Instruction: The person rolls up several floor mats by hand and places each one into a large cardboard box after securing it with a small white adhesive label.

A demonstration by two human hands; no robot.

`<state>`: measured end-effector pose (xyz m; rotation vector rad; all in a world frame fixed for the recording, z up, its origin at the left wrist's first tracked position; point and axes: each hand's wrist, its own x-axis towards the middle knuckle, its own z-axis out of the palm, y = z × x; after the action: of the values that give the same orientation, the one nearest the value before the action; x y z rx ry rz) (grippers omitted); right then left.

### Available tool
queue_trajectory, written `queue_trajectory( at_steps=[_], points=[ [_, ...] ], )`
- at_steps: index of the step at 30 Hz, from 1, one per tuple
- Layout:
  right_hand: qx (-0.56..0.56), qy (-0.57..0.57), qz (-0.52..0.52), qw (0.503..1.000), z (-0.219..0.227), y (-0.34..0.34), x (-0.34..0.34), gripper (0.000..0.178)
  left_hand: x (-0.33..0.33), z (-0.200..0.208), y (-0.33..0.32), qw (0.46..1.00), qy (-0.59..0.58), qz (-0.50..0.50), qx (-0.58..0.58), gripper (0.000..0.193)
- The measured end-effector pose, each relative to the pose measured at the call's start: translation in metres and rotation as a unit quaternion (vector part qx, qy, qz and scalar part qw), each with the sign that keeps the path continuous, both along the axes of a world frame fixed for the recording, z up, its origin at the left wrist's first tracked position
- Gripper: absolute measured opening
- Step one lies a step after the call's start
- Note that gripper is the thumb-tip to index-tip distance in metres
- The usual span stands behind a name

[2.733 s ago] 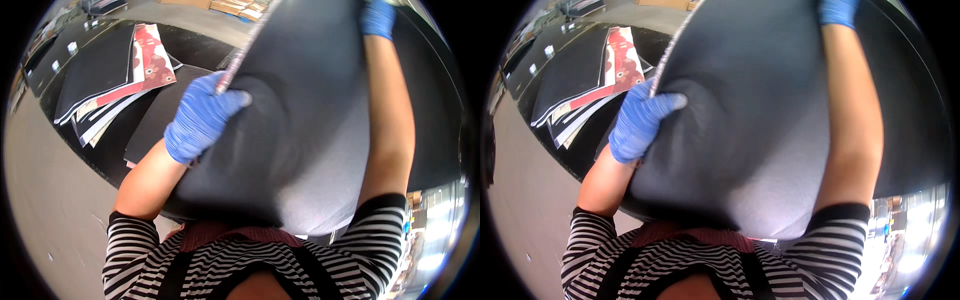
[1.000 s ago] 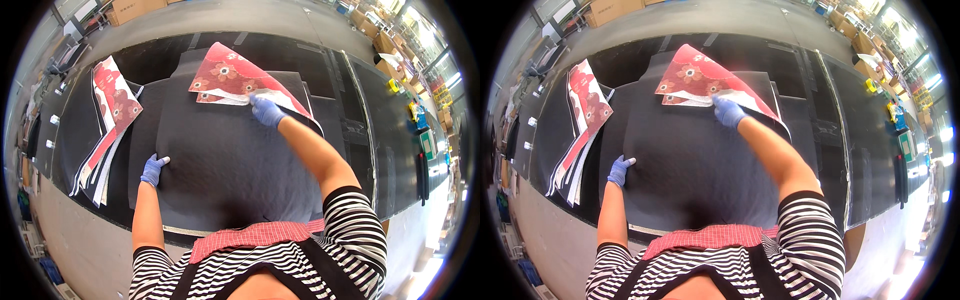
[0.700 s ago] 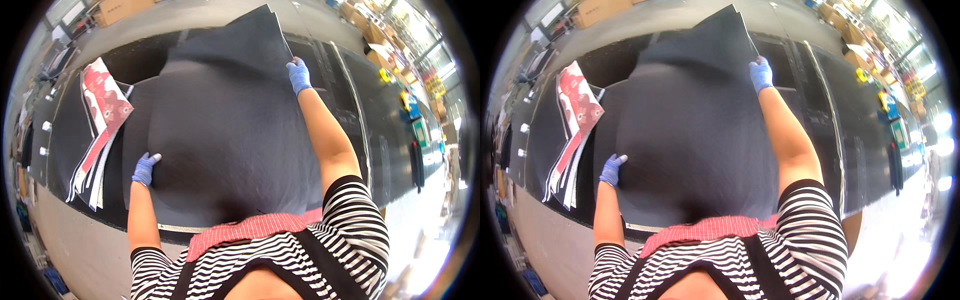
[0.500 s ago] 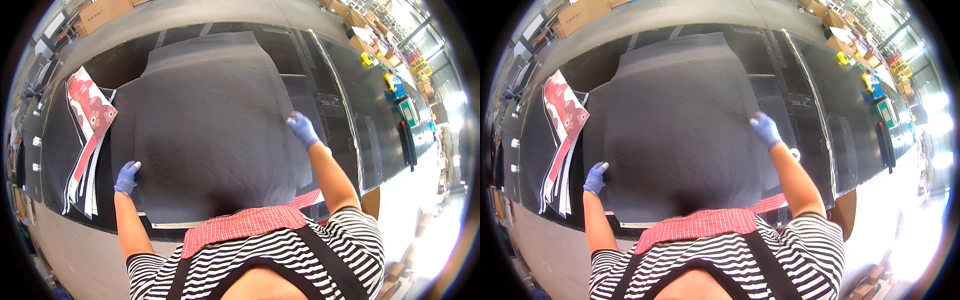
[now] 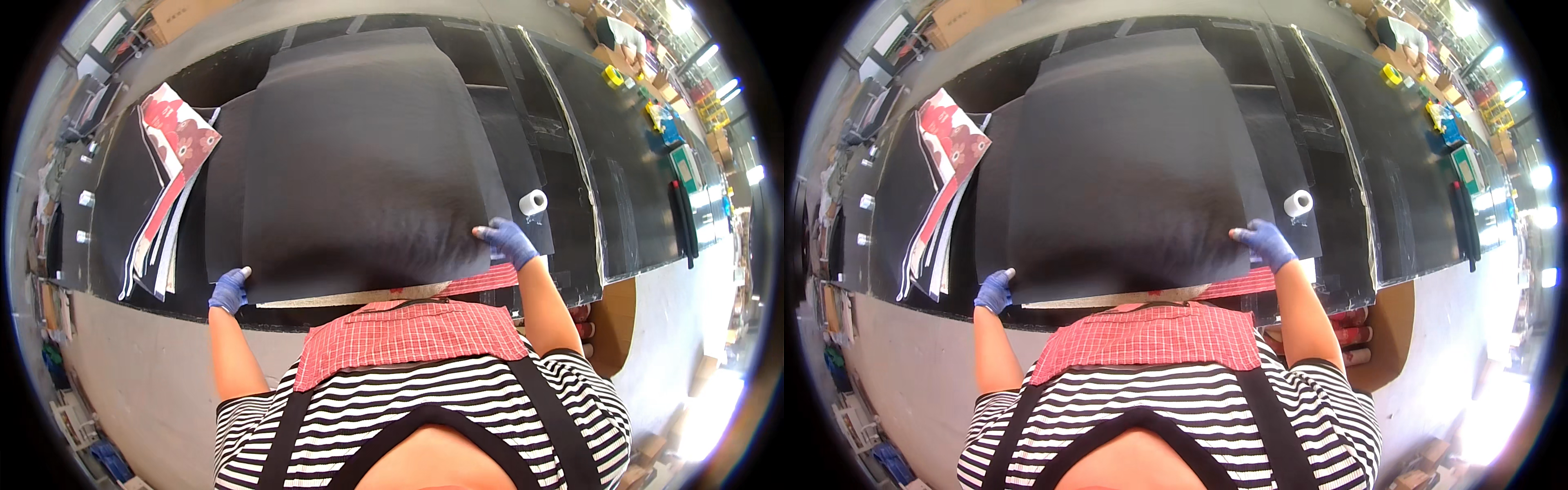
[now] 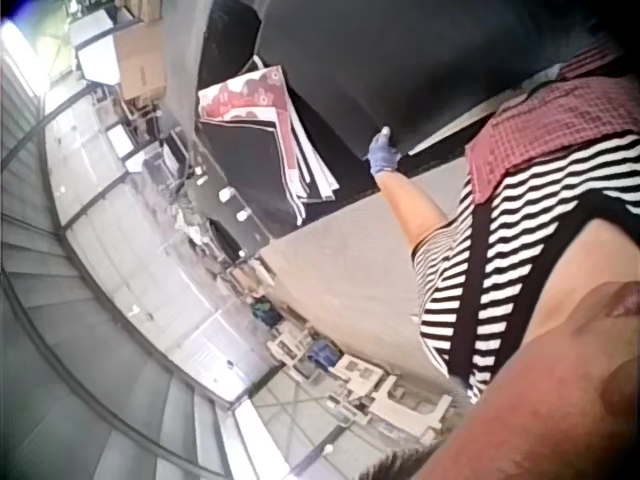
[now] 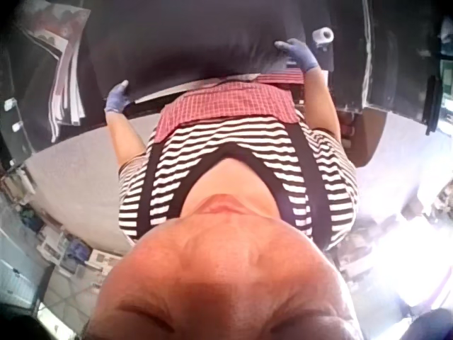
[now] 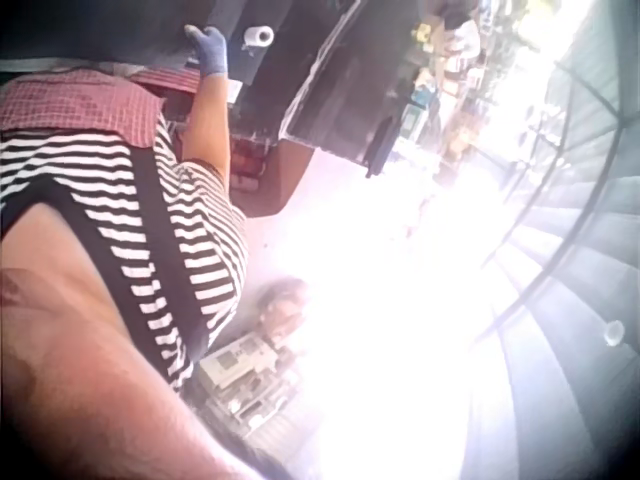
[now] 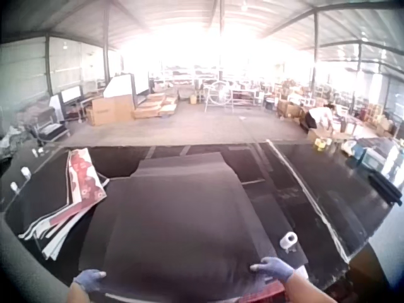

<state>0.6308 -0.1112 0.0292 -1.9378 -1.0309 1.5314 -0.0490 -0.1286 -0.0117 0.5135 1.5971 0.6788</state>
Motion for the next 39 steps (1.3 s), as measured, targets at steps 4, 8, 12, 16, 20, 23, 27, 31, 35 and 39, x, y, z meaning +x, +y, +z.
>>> queue_trajectory(
  at_steps=[4, 8, 12, 16, 20, 23, 27, 31, 35, 39],
  points=[
    [0.038, 0.131, -0.057, 0.989, -0.023, -0.046, -0.005, 0.039, 0.059, 0.036, -0.023, 0.99, 0.094, 0.097, 0.039, 0.034],
    [0.181, 0.064, -0.046, 0.98, 0.083, -0.035, -0.013, 0.026, 0.089, 0.125, -0.025, 0.962, 0.123, 0.047, 0.24, 0.03],
    [0.203, 0.189, -0.13, 0.952, 0.171, -0.053, -0.005, 0.026, 0.111, 0.214, -0.063, 0.936, 0.104, 0.064, 0.331, 0.036],
    [0.259, 0.231, -0.197, 0.917, 0.204, -0.101, 0.013, 0.038, 0.109, 0.238, -0.102, 0.915, 0.017, 0.124, 0.383, 0.037],
    [0.198, 0.363, -0.256, 0.874, 0.147, -0.06, 0.029, 0.027, 0.106, 0.218, -0.063, 0.934, 0.013, 0.102, 0.343, 0.032],
    [0.147, 0.411, -0.284, 0.854, 0.107, 0.031, 0.02, 0.019, 0.083, 0.146, 0.01, 0.895, 0.182, 0.038, 0.405, 0.036],
    [0.187, 0.399, -0.276, 0.854, 0.053, 0.122, 0.001, 0.028, 0.102, 0.133, 0.097, 0.933, -0.18, 0.152, 0.271, 0.047],
    [0.309, -0.244, 0.034, 0.918, -0.041, 0.151, 0.006, 0.039, 0.059, 0.013, 0.112, 0.894, 0.307, -0.061, 0.319, 0.053],
    [0.257, -0.385, -0.016, 0.886, -0.029, 0.066, 0.014, 0.045, 0.081, -0.012, 0.057, 0.883, 0.384, -0.097, 0.252, 0.053],
    [0.233, -0.394, -0.078, 0.885, -0.037, 0.04, 0.032, 0.042, 0.073, -0.018, 0.048, 0.91, 0.355, -0.024, 0.211, 0.042]
  ],
)
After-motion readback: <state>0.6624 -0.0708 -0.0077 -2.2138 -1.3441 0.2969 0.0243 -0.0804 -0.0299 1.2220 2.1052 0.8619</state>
